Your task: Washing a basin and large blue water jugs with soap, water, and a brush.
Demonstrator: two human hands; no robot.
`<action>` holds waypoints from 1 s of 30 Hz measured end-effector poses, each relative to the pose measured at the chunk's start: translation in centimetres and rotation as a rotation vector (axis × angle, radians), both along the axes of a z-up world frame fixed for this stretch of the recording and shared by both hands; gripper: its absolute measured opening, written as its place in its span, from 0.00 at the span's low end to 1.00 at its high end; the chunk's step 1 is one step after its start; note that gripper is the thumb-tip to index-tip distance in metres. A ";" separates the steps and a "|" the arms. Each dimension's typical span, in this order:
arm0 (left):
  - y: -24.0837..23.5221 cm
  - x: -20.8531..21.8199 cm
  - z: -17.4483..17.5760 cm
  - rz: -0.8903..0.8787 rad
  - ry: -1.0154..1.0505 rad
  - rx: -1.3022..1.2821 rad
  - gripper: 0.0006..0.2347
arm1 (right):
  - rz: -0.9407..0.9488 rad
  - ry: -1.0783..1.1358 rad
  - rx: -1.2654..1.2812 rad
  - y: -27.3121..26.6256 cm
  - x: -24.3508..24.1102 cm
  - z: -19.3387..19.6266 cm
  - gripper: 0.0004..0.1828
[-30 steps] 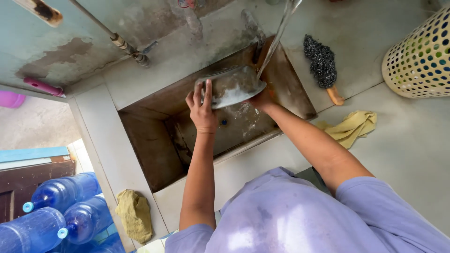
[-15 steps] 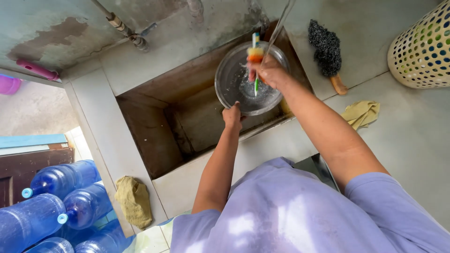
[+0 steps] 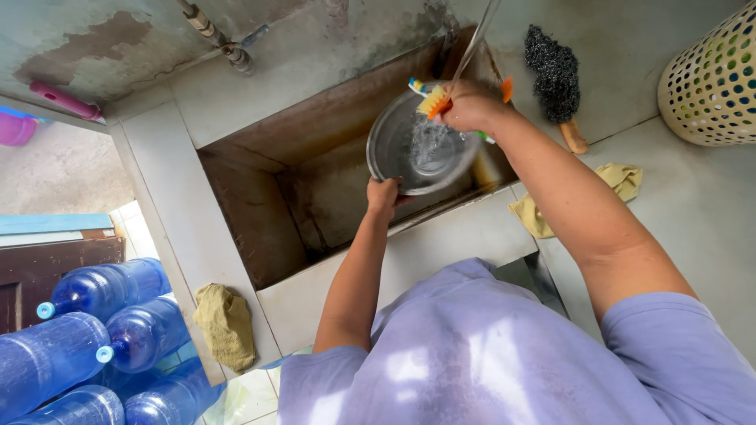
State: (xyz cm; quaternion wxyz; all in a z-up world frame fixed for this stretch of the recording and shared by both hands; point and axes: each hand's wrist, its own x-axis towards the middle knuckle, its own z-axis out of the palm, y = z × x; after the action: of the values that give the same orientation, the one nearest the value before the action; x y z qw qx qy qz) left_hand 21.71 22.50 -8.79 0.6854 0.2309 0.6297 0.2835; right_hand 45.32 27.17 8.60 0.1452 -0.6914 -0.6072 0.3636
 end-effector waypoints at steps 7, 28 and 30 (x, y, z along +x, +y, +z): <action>0.9 -5.5 -10.8 0.008 -0.603 -0.321 0.20 | -0.053 -0.179 0.367 -0.2 0.6 0.7 0.14; 0.1 1.1 7.4 -0.078 0.115 0.225 0.20 | -0.042 -0.391 0.070 -3.6 1.3 -0.4 0.20; 0.1 1.5 9.0 -0.088 0.162 0.155 0.25 | -0.253 -0.319 0.297 -4.5 2.4 0.7 0.27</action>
State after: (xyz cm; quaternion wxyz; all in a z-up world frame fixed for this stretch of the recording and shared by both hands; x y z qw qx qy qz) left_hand 23.20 22.59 0.22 0.6243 0.3329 0.6483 0.2814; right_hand 47.68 22.62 9.26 0.1920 -0.7817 -0.5777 0.1355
